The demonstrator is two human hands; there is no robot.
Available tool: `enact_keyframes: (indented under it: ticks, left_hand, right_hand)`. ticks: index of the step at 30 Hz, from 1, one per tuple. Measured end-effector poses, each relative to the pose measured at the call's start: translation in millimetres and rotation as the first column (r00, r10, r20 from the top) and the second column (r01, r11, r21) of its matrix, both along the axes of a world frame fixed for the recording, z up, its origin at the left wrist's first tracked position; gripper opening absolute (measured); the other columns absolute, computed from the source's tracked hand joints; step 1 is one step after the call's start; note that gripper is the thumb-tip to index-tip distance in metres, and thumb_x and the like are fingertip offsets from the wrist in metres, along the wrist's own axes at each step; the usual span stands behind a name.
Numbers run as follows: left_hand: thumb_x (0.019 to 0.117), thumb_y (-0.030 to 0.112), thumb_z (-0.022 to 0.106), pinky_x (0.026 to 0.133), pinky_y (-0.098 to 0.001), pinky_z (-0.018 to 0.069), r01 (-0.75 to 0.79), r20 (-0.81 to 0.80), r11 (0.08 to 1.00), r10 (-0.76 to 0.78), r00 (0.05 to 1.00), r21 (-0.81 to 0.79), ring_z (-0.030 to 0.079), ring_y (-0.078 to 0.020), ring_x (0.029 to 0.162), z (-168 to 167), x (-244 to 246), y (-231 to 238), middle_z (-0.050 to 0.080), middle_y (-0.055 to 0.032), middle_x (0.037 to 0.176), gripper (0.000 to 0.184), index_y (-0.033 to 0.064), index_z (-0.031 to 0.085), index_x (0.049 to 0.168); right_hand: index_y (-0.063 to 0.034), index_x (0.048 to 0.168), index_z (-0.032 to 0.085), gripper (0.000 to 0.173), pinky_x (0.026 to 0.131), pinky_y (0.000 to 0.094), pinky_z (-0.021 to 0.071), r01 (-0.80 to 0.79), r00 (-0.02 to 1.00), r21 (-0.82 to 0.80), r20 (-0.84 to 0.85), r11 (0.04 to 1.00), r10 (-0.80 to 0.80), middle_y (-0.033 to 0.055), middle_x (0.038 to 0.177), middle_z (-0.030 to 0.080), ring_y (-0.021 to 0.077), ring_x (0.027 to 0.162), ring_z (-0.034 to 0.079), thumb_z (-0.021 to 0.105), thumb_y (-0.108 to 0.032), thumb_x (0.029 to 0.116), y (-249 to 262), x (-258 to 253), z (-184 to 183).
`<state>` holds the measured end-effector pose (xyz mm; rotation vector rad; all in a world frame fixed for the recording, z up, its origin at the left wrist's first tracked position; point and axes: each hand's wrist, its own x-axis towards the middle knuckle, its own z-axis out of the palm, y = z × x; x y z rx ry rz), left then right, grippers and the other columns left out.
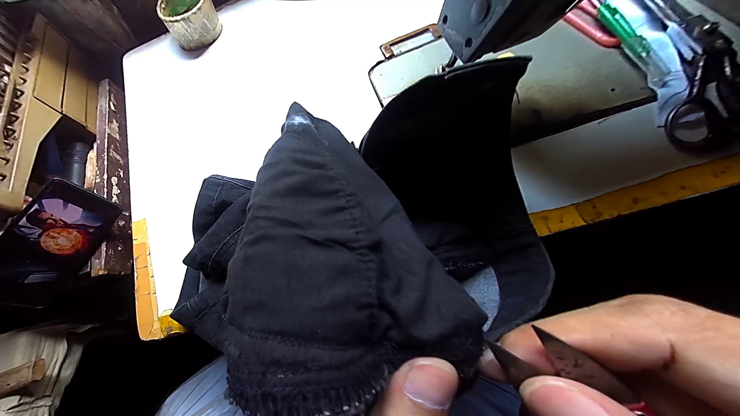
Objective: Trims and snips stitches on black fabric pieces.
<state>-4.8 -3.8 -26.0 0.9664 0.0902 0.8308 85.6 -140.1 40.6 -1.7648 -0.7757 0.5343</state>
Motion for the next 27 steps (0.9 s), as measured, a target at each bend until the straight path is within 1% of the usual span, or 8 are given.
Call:
enact_keyframes:
  ticks: [3,8,11,16,20,23,25,27]
  left_hand:
    - [0.0909,0.006,0.074,0.085,-0.0328,0.0618,-0.003,-0.038,0.995,0.000,0.999,-0.099,0.074,-0.0157,0.091,3.0,0.0,2.2,0.075,-0.0103,0.096,0.016,0.0016,0.068,0.106]
    - [0.0912,0.004,0.073,0.086,-0.0335,0.0617,0.066,-0.053,0.984,-0.076,0.996,-0.166,0.074,-0.0171,0.090,5.5,-2.5,4.8,0.075,-0.0121,0.094,0.014,-0.0008,0.070,0.103]
    - [0.0897,0.003,0.075,0.088,-0.0331,0.0608,0.072,-0.066,0.979,-0.086,0.994,-0.188,0.074,-0.0167,0.092,6.9,-4.2,3.5,0.075,-0.0120,0.095,0.016,-0.0014,0.070,0.104]
    - [0.0908,0.002,0.073,0.087,-0.0331,0.0611,0.062,-0.041,0.985,-0.070,0.997,-0.160,0.074,-0.0167,0.091,3.6,-3.1,2.6,0.075,-0.0120,0.095,0.016,-0.0011,0.068,0.105]
    - [0.0928,0.004,0.071,0.086,-0.0292,0.0603,0.003,-0.018,0.997,-0.004,1.000,-0.076,0.073,-0.0122,0.092,4.3,1.1,-2.4,0.075,-0.0078,0.096,0.014,0.0028,0.067,0.107]
    - [0.0987,0.006,0.064,0.091,-0.0321,0.0590,0.062,-0.014,0.998,-0.062,0.998,0.016,0.073,-0.0146,0.098,0.3,-4.4,-2.6,0.075,-0.0096,0.102,0.014,0.0029,0.068,0.112]
    - [0.1006,0.006,0.061,0.094,-0.0335,0.0578,0.095,-0.019,0.995,-0.094,0.995,0.036,0.072,-0.0163,0.101,-0.1,-7.2,-3.1,0.075,-0.0112,0.105,0.016,0.0019,0.068,0.115]
    - [0.1001,0.005,0.061,0.094,-0.0342,0.0580,0.099,-0.025,0.994,-0.098,0.995,0.035,0.072,-0.0171,0.101,0.7,-7.5,-2.6,0.075,-0.0120,0.104,0.016,0.0004,0.068,0.114]
  right_hand:
    - [0.0019,0.105,0.071,0.020,0.059,0.0206,0.0526,0.006,1.000,0.008,-0.011,1.000,-0.006,0.0067,0.082,0.072,0.0043,0.069,0.065,0.060,-0.015,0.1034,-0.3,-0.7,0.4]
    - [0.0029,0.102,0.071,0.021,0.058,0.0209,0.0503,-0.013,1.000,0.012,0.000,1.000,0.013,0.0087,0.082,0.071,0.0048,0.068,0.064,0.061,-0.015,0.1031,3.6,-1.5,1.7]
    - [0.0021,0.100,0.071,0.022,0.056,0.0201,0.0492,-0.015,1.000,0.005,0.016,1.000,0.015,0.0079,0.079,0.071,0.0041,0.066,0.064,0.060,-0.017,0.1035,6.8,-1.5,2.0]
    - [0.0004,0.099,0.070,0.019,0.054,0.0189,0.0475,0.001,1.000,0.010,0.015,1.000,-0.001,0.0053,0.078,0.069,0.0029,0.064,0.062,0.060,-0.016,0.1036,7.5,-1.1,-1.0]
    - [0.0010,0.099,0.070,0.021,0.054,0.0205,0.0489,0.016,0.999,-0.004,0.052,1.000,-0.015,0.0071,0.077,0.070,0.0046,0.064,0.063,0.061,-0.017,0.1036,6.4,-3.5,-0.8]
    - [0.0038,0.101,0.070,0.022,0.056,0.0221,0.0489,-0.009,0.998,0.002,0.060,1.000,0.009,0.0104,0.077,0.070,0.0071,0.065,0.063,0.060,-0.015,0.1036,5.4,-4.2,1.4]
    - [0.0041,0.101,0.071,0.021,0.056,0.0224,0.0502,-0.002,0.997,-0.006,0.073,1.000,0.002,0.0108,0.078,0.070,0.0075,0.065,0.064,0.060,-0.014,0.1033,5.0,-5.2,1.7]
    - [0.0044,0.102,0.071,0.020,0.057,0.0226,0.0509,0.001,0.997,-0.010,0.072,1.000,0.000,0.0110,0.079,0.071,0.0078,0.066,0.064,0.060,-0.013,0.1030,4.5,-6.2,1.7]
